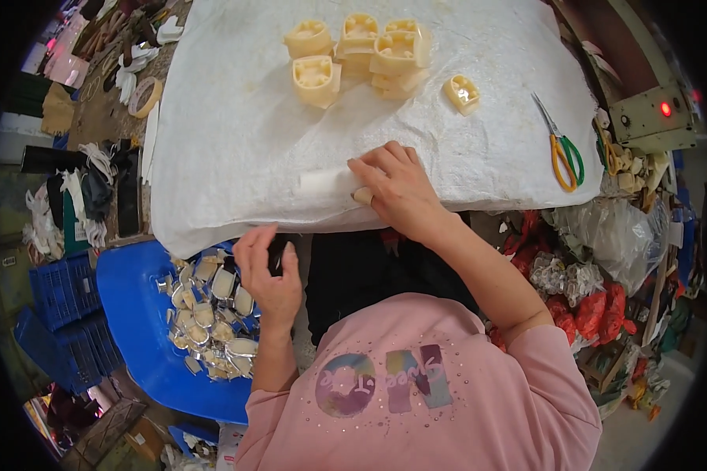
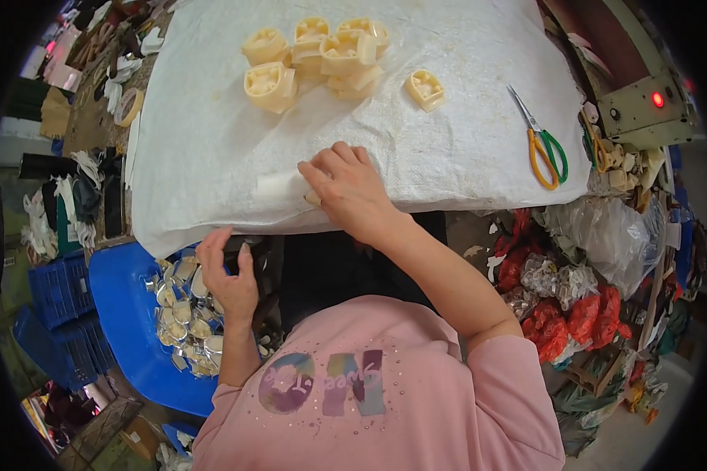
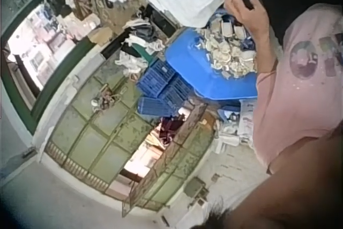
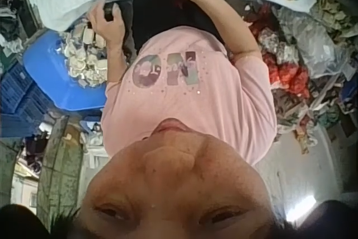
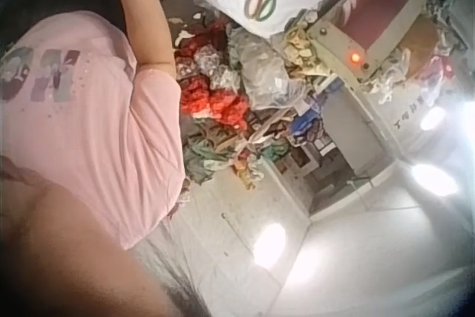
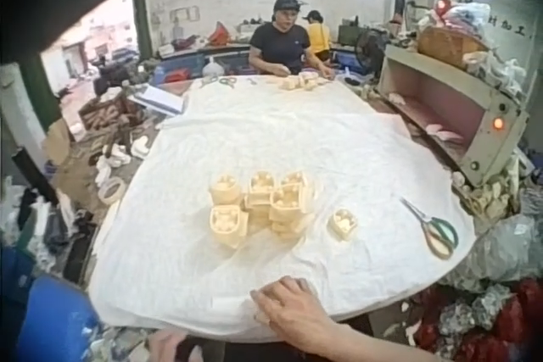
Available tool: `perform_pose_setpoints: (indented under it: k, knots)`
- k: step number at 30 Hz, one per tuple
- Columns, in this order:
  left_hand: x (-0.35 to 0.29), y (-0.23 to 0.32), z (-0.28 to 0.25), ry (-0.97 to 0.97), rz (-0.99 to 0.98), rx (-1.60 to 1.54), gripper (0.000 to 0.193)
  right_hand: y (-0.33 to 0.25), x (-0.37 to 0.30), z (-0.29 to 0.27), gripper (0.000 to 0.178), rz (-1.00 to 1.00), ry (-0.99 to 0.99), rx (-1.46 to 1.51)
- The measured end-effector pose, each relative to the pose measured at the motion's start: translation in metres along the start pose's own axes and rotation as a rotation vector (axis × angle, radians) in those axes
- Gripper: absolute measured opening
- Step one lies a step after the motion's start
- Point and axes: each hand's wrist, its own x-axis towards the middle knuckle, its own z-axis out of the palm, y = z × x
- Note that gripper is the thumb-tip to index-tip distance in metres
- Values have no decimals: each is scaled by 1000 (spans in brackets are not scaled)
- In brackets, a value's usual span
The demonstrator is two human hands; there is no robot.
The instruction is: Manually cutting and assembling foam or rubber shoe components at a workstation.
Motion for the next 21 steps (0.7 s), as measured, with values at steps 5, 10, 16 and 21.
perform_pose_setpoints:
  k: [5,10,16,21]
  knots:
    - [9,16,14,-61,46,-177,25,-4,-11,6,15,-41,79,-147]
    - [1,27,31,-278,-147,-496,17,-7,-19,-5,10,29,185,-21]
    - [4,45,56,-634,-432,-1102,51,-30,-42,-41,20,-24,166,-54]
    - [13,81,71,-594,-600,-1278,50,-23,-59,-52,28,-16,99,2]
